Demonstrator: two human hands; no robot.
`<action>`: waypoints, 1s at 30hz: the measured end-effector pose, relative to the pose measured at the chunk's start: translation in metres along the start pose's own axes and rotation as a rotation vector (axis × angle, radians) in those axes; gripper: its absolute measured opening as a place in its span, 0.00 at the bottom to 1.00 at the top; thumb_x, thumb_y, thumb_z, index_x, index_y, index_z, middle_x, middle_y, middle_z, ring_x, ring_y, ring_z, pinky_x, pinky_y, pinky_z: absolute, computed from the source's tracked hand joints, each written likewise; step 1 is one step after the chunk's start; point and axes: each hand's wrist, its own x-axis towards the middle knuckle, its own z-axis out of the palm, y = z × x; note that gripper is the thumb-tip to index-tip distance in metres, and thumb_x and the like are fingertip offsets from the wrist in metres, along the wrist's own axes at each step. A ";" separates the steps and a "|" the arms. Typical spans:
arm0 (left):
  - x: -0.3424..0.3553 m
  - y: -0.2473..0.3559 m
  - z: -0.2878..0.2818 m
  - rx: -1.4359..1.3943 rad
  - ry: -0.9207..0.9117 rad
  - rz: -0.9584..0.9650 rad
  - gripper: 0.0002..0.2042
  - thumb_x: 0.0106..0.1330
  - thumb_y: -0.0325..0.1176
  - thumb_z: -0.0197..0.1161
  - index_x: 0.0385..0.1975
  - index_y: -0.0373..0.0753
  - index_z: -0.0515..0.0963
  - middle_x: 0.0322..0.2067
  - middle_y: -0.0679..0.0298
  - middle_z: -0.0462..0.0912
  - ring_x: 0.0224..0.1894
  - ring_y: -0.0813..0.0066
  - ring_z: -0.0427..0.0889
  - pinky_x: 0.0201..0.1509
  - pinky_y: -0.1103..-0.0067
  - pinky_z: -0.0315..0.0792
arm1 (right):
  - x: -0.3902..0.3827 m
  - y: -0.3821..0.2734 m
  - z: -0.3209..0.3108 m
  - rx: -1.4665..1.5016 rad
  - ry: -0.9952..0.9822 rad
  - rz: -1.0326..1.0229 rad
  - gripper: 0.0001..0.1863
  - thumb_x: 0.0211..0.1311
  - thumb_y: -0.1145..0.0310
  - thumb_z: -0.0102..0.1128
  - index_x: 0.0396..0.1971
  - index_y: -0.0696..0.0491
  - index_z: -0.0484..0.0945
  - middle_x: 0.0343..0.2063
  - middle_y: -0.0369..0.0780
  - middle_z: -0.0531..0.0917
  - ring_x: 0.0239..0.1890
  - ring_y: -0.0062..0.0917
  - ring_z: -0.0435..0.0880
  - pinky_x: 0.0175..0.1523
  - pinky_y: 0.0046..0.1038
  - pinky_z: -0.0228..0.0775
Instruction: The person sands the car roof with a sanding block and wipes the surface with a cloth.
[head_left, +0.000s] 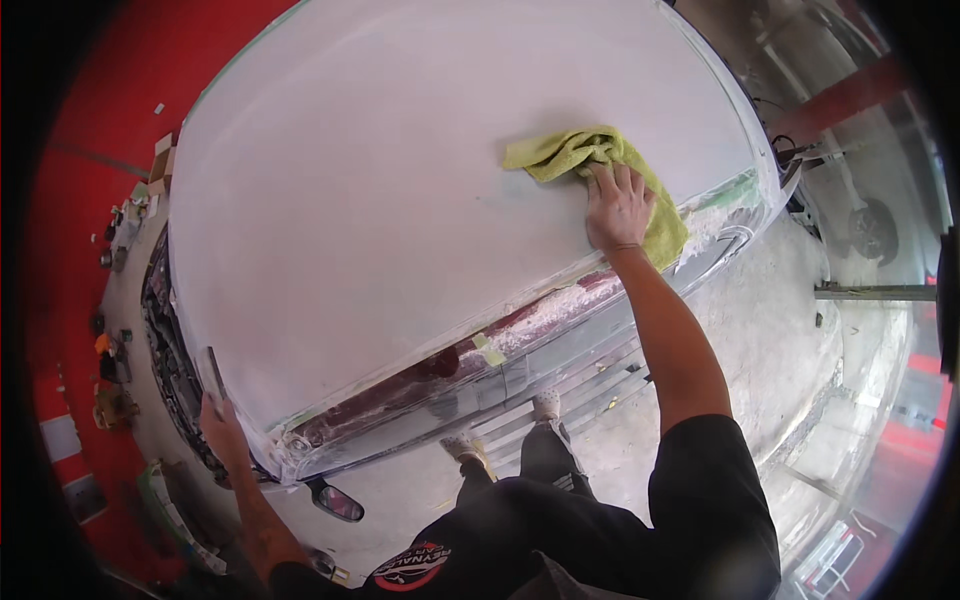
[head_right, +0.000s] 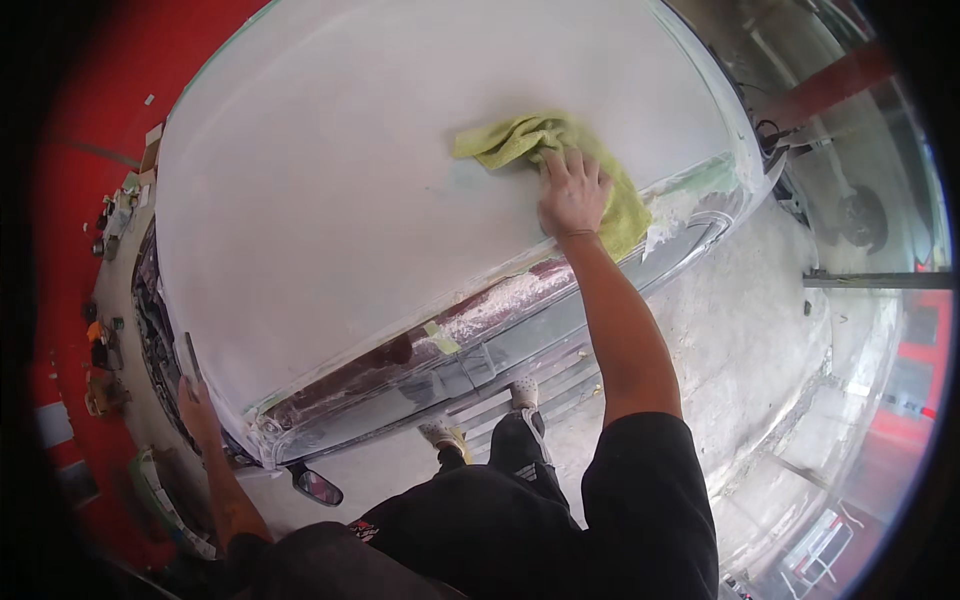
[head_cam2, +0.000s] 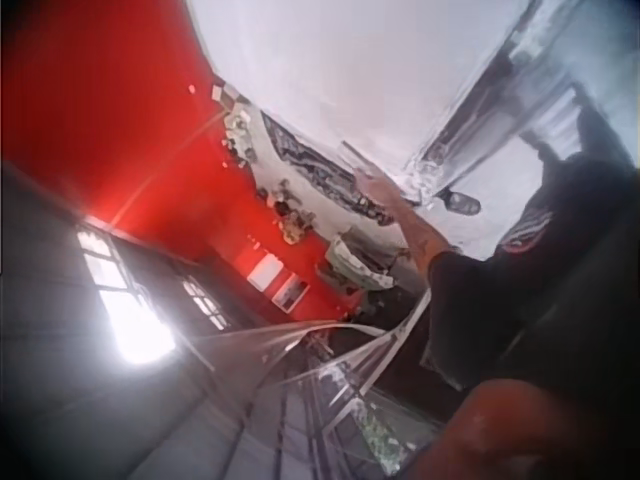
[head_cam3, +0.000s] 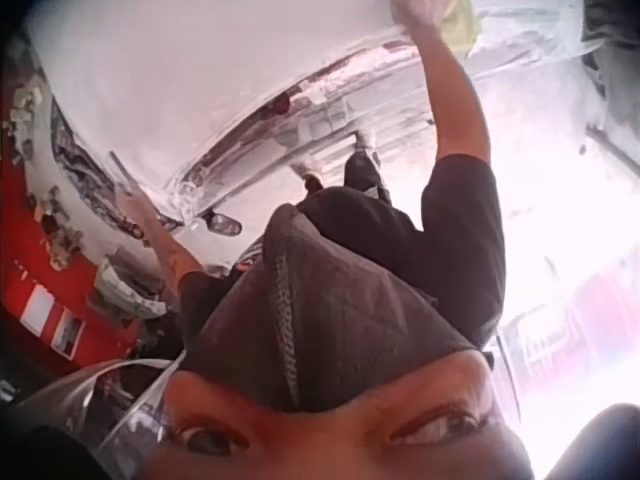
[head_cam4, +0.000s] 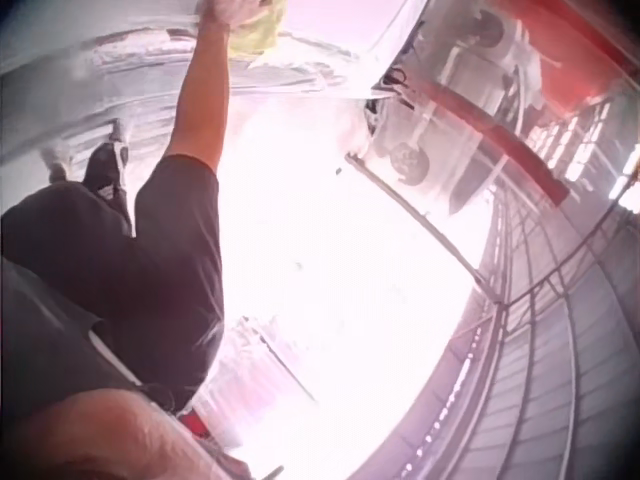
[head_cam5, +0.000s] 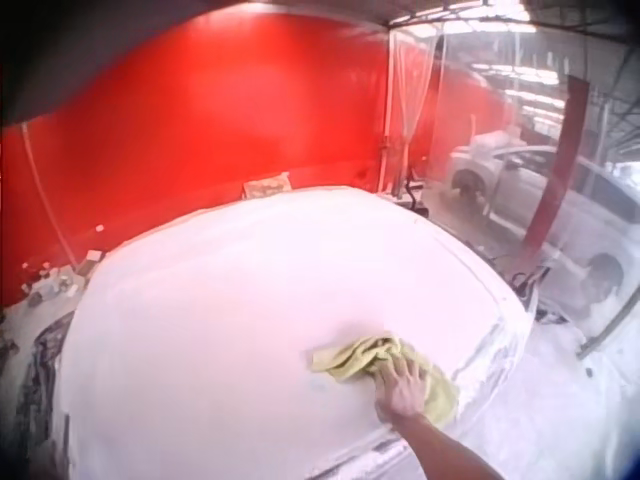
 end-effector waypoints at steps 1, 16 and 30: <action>-0.028 -0.010 -0.018 0.086 -0.029 -0.019 0.23 0.66 0.35 0.61 0.59 0.31 0.71 0.54 0.47 0.76 0.57 0.50 0.74 0.62 0.65 0.67 | 0.006 0.004 -0.005 0.003 0.000 -0.008 0.12 0.66 0.59 0.55 0.46 0.42 0.79 0.45 0.36 0.78 0.55 0.32 0.73 0.58 0.44 0.59; -0.520 -0.160 -0.145 0.393 -0.244 -0.798 0.18 0.65 0.45 0.58 0.40 0.33 0.76 0.39 0.43 0.80 0.45 0.38 0.78 0.46 0.54 0.71 | 0.073 0.160 -0.003 0.041 -0.157 -0.182 0.33 0.71 0.43 0.42 0.69 0.46 0.62 0.69 0.49 0.61 0.70 0.44 0.60 0.70 0.41 0.54; -0.591 -0.161 -0.060 -0.066 -0.334 -1.019 0.21 0.63 0.40 0.61 0.52 0.32 0.76 0.46 0.44 0.81 0.50 0.46 0.80 0.54 0.62 0.73 | -0.090 -0.236 0.007 -0.048 -0.338 -0.363 0.32 0.71 0.51 0.42 0.70 0.49 0.58 0.72 0.44 0.55 0.73 0.47 0.50 0.73 0.49 0.44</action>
